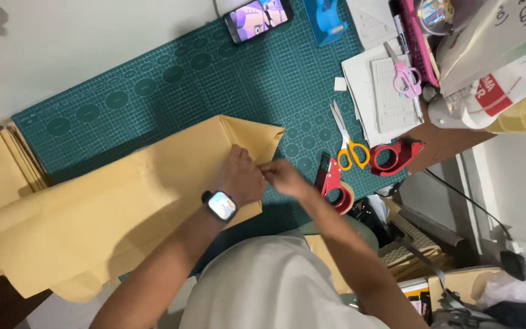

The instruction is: The person seals a large yellow envelope by folding the flap and applying clear tape using a handheld dispenser, smoothing the tape by hand.

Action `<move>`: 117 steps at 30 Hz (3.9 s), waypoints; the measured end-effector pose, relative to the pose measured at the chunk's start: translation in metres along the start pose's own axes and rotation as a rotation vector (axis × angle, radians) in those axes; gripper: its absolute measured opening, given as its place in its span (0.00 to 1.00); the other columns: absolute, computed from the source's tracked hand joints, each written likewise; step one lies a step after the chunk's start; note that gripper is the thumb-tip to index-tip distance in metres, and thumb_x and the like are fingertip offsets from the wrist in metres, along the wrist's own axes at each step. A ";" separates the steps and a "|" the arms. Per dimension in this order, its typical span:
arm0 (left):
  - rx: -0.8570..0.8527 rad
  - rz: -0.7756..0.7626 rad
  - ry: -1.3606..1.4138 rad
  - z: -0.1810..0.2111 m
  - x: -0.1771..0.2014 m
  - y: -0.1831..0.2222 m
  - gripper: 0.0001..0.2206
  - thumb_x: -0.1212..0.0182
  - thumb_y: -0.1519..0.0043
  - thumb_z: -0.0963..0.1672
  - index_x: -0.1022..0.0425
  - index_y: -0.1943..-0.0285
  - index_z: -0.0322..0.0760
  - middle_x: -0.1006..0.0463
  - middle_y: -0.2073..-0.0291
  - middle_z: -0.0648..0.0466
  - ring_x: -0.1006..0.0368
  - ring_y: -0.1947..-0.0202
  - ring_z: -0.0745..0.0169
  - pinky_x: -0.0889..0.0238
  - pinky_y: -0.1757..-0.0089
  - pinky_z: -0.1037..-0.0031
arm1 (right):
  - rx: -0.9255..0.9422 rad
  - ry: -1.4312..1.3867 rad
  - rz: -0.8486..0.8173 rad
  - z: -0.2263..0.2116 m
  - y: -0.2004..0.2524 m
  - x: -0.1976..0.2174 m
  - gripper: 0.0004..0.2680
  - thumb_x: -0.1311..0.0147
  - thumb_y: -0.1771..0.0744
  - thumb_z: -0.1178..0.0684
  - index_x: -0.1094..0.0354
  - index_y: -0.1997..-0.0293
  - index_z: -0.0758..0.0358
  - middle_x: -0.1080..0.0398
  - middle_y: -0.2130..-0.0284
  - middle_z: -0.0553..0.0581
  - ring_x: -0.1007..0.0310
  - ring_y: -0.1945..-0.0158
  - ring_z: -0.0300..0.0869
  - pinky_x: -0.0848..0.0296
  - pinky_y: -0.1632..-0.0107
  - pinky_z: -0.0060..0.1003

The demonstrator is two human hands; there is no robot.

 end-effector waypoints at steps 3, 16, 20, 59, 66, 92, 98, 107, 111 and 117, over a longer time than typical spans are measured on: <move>-0.043 -0.287 -0.108 0.008 0.011 0.000 0.21 0.60 0.35 0.50 0.16 0.60 0.42 0.16 0.59 0.46 0.27 0.48 0.40 0.52 0.39 0.42 | 0.115 0.470 -0.079 -0.100 -0.016 0.021 0.09 0.49 0.34 0.58 0.20 0.59 0.62 0.21 0.68 0.70 0.23 0.61 0.67 0.27 0.59 0.58; -0.141 -0.392 -0.072 0.012 -0.004 0.000 0.21 0.62 0.31 0.48 0.15 0.55 0.49 0.15 0.54 0.55 0.27 0.46 0.45 0.53 0.41 0.42 | 0.240 0.302 -0.024 -0.130 -0.013 0.017 0.12 0.53 0.37 0.62 0.22 0.56 0.60 0.21 0.66 0.62 0.21 0.60 0.58 0.23 0.58 0.52; -0.131 -0.431 -0.114 0.003 0.034 0.004 0.22 0.63 0.31 0.47 0.15 0.54 0.48 0.15 0.54 0.55 0.28 0.45 0.46 0.63 0.38 0.35 | 0.783 0.769 0.205 -0.105 -0.031 0.019 0.16 0.44 0.37 0.62 0.23 0.45 0.54 0.26 0.43 0.60 0.33 0.33 0.56 0.42 0.28 0.51; -0.112 -0.449 -0.130 0.006 0.022 -0.002 0.21 0.61 0.33 0.46 0.16 0.58 0.44 0.16 0.60 0.51 0.25 0.49 0.46 0.55 0.39 0.37 | 0.003 -0.099 0.393 -0.131 -0.010 0.046 0.19 0.48 0.35 0.55 0.31 0.36 0.65 0.25 0.49 0.74 0.26 0.44 0.59 0.29 0.40 0.54; -0.169 -0.486 -0.267 0.011 0.052 0.008 0.19 0.59 0.31 0.48 0.15 0.52 0.49 0.18 0.47 0.52 0.36 0.36 0.42 0.61 0.37 0.35 | -0.297 0.100 0.551 -0.075 -0.041 0.040 0.10 0.34 0.38 0.44 0.19 0.54 0.42 0.20 0.71 0.46 0.19 0.64 0.40 0.22 0.60 0.37; 0.158 0.730 0.364 -0.003 0.051 0.028 0.06 0.46 0.60 0.39 0.27 0.88 0.36 0.33 0.91 0.49 0.32 0.78 0.49 0.41 0.62 0.66 | -0.128 0.063 0.163 -0.154 -0.034 -0.011 0.07 0.38 0.37 0.56 0.18 0.58 0.50 0.19 0.72 0.55 0.19 0.67 0.39 0.23 0.61 0.34; -0.073 1.028 0.413 0.004 -0.017 0.033 0.06 0.45 0.49 0.43 0.29 0.78 0.37 0.33 0.77 0.45 0.33 0.72 0.44 0.36 0.61 0.54 | -0.100 -0.298 0.097 -0.170 -0.016 -0.004 0.11 0.43 0.36 0.63 0.23 0.49 0.63 0.26 0.79 0.56 0.32 0.77 0.32 0.33 0.71 0.23; -0.242 0.654 0.296 -0.046 0.027 0.031 0.15 0.44 0.44 0.48 0.22 0.50 0.44 0.22 0.54 0.46 0.25 0.45 0.47 0.45 0.36 0.51 | -0.178 -0.729 0.102 -0.052 -0.014 -0.016 0.19 0.59 0.36 0.53 0.37 0.36 0.53 0.27 0.80 0.58 0.22 0.71 0.38 0.24 0.63 0.27; -0.306 0.559 0.264 -0.054 0.021 0.035 0.13 0.49 0.37 0.47 0.22 0.50 0.42 0.23 0.59 0.47 0.24 0.50 0.48 0.45 0.36 0.55 | -0.142 -0.805 0.104 -0.058 0.002 -0.014 0.19 0.60 0.36 0.56 0.42 0.36 0.54 0.23 0.72 0.63 0.21 0.63 0.41 0.25 0.56 0.29; -0.374 0.545 0.260 -0.058 0.007 0.034 0.13 0.48 0.35 0.49 0.22 0.60 0.38 0.23 0.65 0.49 0.24 0.53 0.52 0.43 0.37 0.57 | -0.070 -0.126 0.341 -0.096 0.077 0.046 0.12 0.48 0.33 0.59 0.35 0.44 0.56 0.21 0.58 0.62 0.20 0.50 0.50 0.23 0.48 0.44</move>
Point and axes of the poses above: each hand's wrist, its own y-axis away from the middle knuckle, its own x-axis out of the back of the hand, z = x × y, the point moved 4 cm from there along -y, towards the middle knuckle
